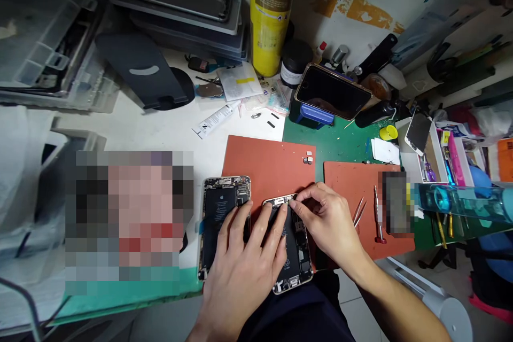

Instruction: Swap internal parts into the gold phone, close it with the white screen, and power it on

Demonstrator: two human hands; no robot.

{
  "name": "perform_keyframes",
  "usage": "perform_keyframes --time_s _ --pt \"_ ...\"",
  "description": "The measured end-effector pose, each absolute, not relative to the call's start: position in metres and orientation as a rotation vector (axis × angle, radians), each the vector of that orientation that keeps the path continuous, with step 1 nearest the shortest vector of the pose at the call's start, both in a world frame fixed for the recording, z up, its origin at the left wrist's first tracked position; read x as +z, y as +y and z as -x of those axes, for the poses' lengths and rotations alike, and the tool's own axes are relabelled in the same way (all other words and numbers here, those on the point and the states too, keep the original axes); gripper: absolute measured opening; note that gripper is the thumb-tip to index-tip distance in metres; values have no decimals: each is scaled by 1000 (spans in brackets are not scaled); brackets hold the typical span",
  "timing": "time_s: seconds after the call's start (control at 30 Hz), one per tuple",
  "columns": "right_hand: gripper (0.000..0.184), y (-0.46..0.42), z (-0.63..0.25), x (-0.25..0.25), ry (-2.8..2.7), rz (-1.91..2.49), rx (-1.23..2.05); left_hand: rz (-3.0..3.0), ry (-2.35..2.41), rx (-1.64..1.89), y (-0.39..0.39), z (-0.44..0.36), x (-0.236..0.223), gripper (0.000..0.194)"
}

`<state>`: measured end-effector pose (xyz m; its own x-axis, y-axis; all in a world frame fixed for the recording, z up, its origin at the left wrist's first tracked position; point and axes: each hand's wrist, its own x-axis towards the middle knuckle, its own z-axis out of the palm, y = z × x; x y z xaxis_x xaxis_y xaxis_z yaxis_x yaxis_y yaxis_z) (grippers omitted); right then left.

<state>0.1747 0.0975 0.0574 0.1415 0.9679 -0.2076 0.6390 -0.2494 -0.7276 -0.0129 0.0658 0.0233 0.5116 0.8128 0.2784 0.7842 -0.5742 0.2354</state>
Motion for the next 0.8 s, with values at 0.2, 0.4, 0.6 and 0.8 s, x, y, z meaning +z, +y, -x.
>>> perform_keyframes --time_s 0.2,0.4,0.6,0.8 --pt "12 98 -176 58 -1480 1966 961 -2637 1382 600 68 13 19 47" --pt "12 98 -175 59 -1464 1945 989 -2583 1399 626 66 13 15 47" --pt "12 96 -174 58 -1424 1939 1014 -2568 1407 613 65 13 14 49" --pt "12 95 -174 58 -1410 1942 1027 -2570 1408 618 66 15 16 50"
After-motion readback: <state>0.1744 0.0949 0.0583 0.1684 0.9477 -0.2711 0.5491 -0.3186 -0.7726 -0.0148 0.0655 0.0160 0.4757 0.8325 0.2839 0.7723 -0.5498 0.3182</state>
